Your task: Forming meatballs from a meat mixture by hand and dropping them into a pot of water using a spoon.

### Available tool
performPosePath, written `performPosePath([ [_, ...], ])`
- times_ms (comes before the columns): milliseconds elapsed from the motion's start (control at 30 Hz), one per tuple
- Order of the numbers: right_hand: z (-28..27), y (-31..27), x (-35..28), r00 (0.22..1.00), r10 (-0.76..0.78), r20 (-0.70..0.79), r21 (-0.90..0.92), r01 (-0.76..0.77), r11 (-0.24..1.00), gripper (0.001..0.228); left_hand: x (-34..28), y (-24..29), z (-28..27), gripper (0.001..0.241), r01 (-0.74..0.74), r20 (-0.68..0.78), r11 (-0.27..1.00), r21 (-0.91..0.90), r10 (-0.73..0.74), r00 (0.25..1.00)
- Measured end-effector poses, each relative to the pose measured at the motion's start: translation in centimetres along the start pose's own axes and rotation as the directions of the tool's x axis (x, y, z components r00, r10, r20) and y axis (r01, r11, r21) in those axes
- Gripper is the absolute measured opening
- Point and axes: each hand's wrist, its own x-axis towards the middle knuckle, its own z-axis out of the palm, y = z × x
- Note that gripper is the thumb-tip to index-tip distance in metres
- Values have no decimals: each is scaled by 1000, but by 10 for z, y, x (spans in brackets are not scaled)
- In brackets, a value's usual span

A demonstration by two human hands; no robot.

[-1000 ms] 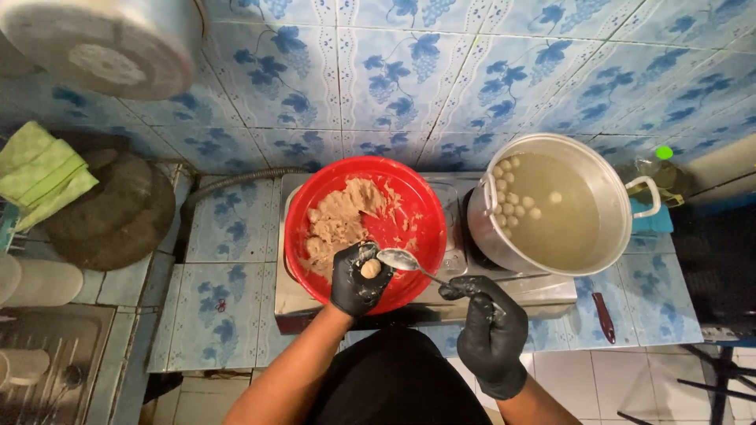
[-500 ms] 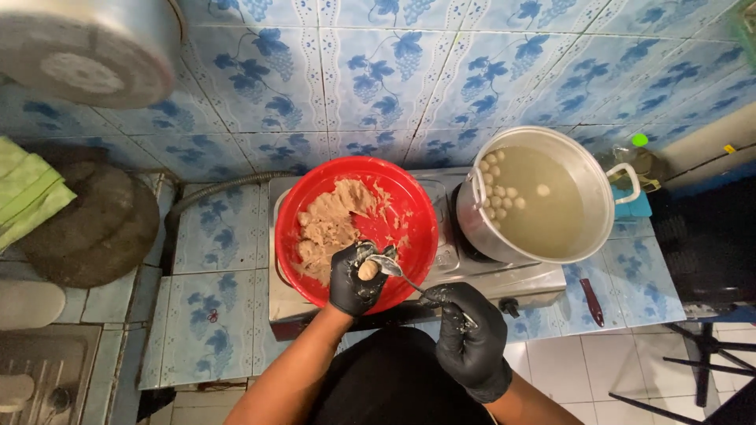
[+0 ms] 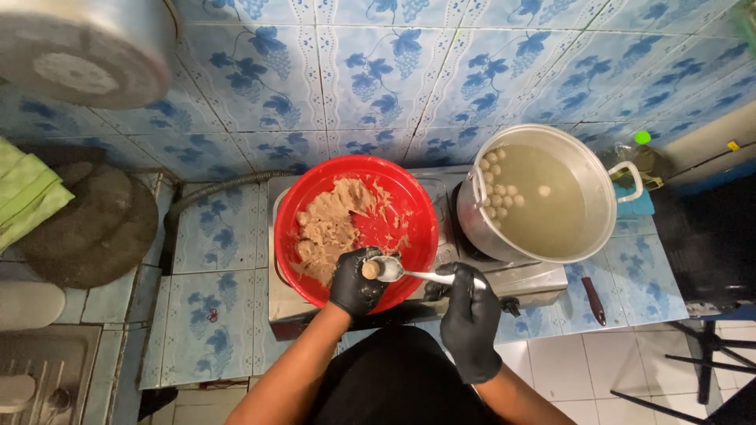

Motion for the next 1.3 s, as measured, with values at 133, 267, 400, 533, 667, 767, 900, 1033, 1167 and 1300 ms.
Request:
performPosePath([
  [133,10,25,3,900,435,0,163,-429,888,40,2,-9,0,23,206,147,970,126,-224,963],
  [267,19,50,0,666,737,113,449,-696,561,31,6,1,-3,15,466,188,866,181,-496,848],
  [400,-4,65,9,677,703,218,744,-582,329,16,0,-52,7,34,104,164,954,282,-154,974],
  [533,-65,41,45,674,738,33,742,-511,434,17,8,-22,-2,24,335,162,881,334,-404,900],
  [667,-112,51,74,727,624,-287,615,-360,701,26,9,-18,-3,29,498,77,829,254,-531,844],
  [767,-140,68,90,842,451,-296,337,-349,874,26,9,-17,-3,28,486,31,841,239,-507,862],
  [900,-148,111,107,885,367,-285,106,-352,930,20,8,-39,3,26,448,36,865,227,-467,884],
  [1033,-143,137,111,946,252,-205,-283,-304,910,23,18,0,-1,34,565,44,821,85,-569,821],
  [1167,-139,142,109,970,178,-164,-453,-234,860,22,14,-24,3,39,586,55,809,48,-588,807],
  [1300,-143,99,107,979,101,-179,-406,-167,898,22,17,-16,1,38,594,42,805,-6,-593,804],
])
